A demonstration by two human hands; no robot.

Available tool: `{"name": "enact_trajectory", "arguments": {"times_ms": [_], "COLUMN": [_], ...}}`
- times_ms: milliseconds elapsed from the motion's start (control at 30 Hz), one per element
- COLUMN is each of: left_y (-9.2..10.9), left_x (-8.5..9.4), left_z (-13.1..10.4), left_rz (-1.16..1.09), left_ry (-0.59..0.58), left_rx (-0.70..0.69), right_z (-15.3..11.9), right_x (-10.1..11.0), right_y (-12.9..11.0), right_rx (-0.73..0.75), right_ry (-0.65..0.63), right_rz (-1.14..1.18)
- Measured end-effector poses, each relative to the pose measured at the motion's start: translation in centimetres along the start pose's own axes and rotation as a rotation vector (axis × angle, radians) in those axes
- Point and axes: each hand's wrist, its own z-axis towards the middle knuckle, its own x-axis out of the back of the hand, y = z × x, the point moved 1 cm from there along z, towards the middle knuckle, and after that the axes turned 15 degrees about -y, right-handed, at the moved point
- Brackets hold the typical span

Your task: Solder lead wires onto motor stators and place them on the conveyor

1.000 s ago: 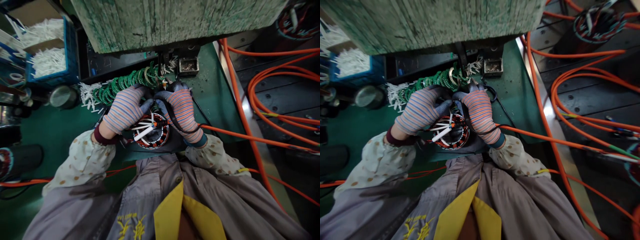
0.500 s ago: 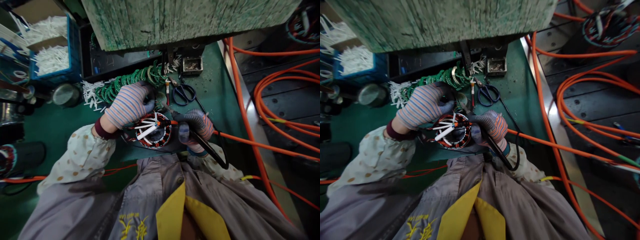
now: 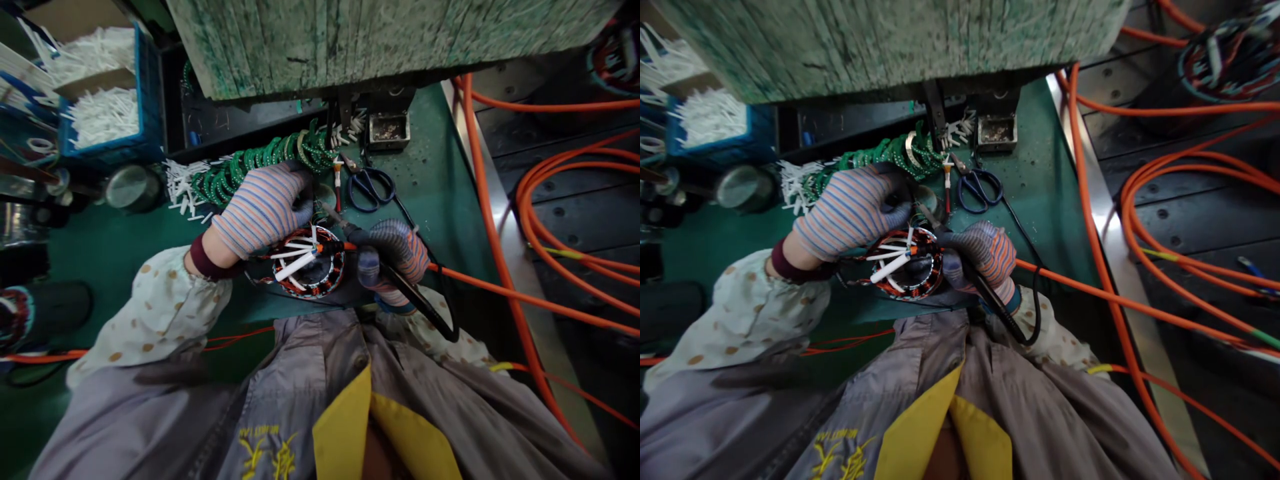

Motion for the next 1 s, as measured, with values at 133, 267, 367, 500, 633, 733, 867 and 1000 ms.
{"name": "enact_trajectory", "arguments": {"times_ms": [133, 267, 367, 500, 633, 733, 867, 1000], "left_y": [0.0, 0.0, -0.1, -0.6, -1.0, -1.3, -1.5, -1.8], "left_x": [0.0, 0.1, -0.4, -1.5, -2.2, -2.5, -3.0, -3.4], "left_z": [0.1, -0.1, -0.2, -0.4, -0.6, -0.5, -0.1, 0.4], "left_rz": [-0.003, 0.021, 0.016, -0.018, -0.048, -0.075, -0.126, -0.198], "left_ry": [-0.014, -0.027, 0.017, 0.096, 0.107, 0.121, 0.174, 0.228], "left_rx": [0.008, -0.009, 0.007, -0.010, -0.020, -0.029, -0.026, -0.021], "right_z": [0.5, 0.2, -0.3, -0.5, -0.3, 0.3, 2.3, 5.6], "right_x": [0.0, -0.1, 0.0, 0.1, -0.4, 0.2, 3.4, 5.9], "right_y": [-0.2, -0.1, -0.1, 0.0, -0.2, -0.7, -0.1, 3.5], "right_rx": [0.046, 0.008, -0.018, -0.074, -0.060, -0.052, -0.286, -0.361], "right_ry": [0.043, 0.001, -0.028, -0.012, 0.011, 0.086, 0.063, -0.056], "right_rz": [-0.022, -0.018, -0.004, -0.041, -0.037, 0.080, 0.118, 0.192]}}
